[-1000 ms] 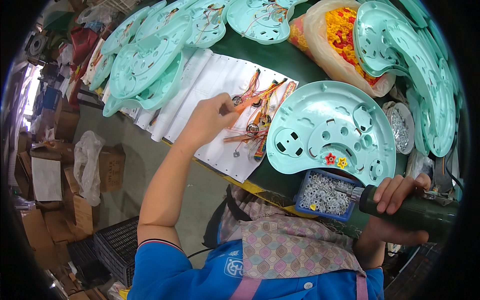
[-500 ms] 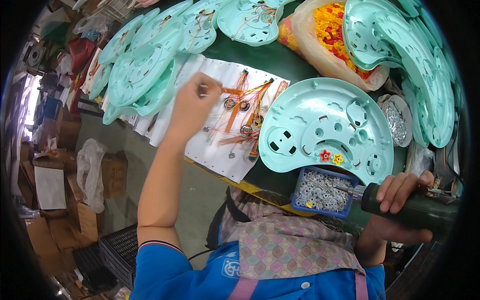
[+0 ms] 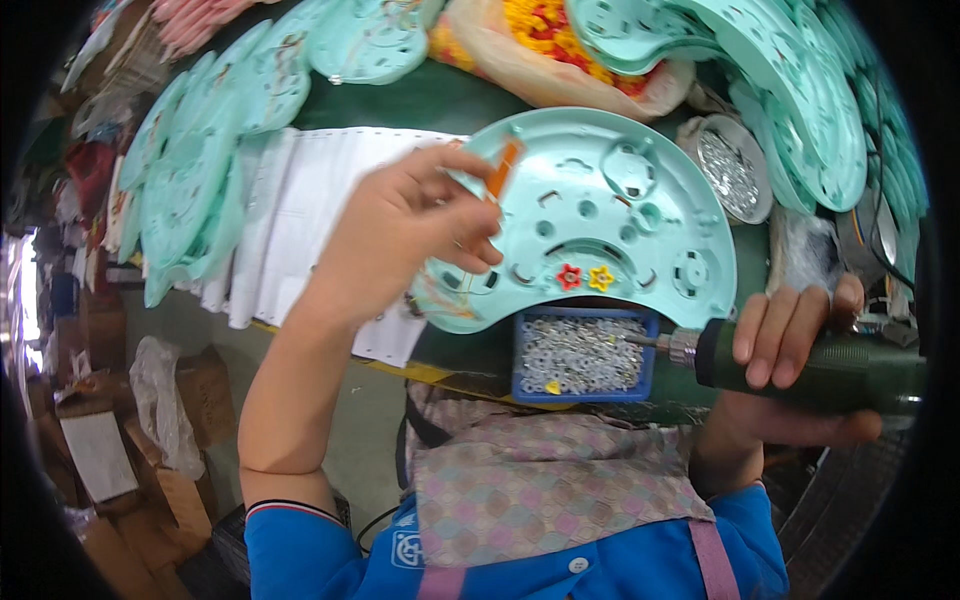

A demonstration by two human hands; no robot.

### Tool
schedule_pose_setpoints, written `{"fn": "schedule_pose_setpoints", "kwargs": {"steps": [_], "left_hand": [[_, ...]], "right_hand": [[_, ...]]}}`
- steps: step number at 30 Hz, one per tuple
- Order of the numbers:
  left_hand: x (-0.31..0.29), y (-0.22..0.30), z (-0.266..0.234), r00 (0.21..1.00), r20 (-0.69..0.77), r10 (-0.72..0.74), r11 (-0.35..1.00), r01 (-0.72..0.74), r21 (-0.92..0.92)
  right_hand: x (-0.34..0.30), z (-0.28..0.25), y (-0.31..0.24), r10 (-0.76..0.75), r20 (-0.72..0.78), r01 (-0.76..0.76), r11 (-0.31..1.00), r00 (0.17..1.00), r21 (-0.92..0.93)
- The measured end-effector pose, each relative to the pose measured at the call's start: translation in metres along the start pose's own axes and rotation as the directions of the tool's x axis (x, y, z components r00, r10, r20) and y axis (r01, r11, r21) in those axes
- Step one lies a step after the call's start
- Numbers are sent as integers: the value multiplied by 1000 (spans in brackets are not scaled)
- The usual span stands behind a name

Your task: The person assembles small electrical components into light-blue plastic housings. They insert star-shaped plastic pieces and wires, then use a green electric screwdriver to fasten screws. Completed units are placed aside, and new housings are brought into view for continued assembly.

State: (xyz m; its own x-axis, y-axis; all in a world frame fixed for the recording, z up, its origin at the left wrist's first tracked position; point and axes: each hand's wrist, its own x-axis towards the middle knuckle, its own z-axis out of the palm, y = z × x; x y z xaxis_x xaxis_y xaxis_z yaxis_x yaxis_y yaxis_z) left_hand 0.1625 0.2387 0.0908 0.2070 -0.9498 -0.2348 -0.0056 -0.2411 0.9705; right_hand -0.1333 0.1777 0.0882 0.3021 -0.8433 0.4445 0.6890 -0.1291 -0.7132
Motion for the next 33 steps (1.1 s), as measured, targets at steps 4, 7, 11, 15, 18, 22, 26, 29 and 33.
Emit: {"fn": "schedule_pose_setpoints", "kwargs": {"steps": [4, 7, 11, 15, 18, 22, 26, 29, 33], "left_hand": [[15, -31, 43, 991, 130, -23, 893, -38, 448], [29, -56, 58, 877, 340, 341, 690, -479, 543], [43, -64, 66, 797, 480, 367, 483, -604, 634], [45, -67, 69, 824, 504, 261, 493, -562, 664], [47, -69, 72, 830, 511, 223, 518, -545, 659], [47, -61, 74, 834, 522, 181, 545, -527, 652], [51, -63, 74, 832, 531, 160, 546, -523, 654], [52, -65, 73, 818, 548, 176, 527, -548, 649], [50, -67, 71, 804, 560, 198, 518, -571, 637]], "right_hand": [[11, -7, 3, -56, 87, 55, 998, 995, 11], [15, -10, 17, -83, 107, 86, 996, 991, -27], [16, -22, 35, -38, 190, 56, 994, 981, -90], [8, -18, 53, 85, 107, -62, 978, 991, -201], [5, -10, 51, 230, 3, -216, 918, 973, -332], [5, -6, 53, 290, -40, -282, 875, 956, -393], [21, -30, 60, 349, 218, -213, 853, 911, -476], [12, -16, 62, 346, 100, -274, 863, 933, -424], [14, -6, 52, 231, 66, -206, 943, 971, -262]]}}
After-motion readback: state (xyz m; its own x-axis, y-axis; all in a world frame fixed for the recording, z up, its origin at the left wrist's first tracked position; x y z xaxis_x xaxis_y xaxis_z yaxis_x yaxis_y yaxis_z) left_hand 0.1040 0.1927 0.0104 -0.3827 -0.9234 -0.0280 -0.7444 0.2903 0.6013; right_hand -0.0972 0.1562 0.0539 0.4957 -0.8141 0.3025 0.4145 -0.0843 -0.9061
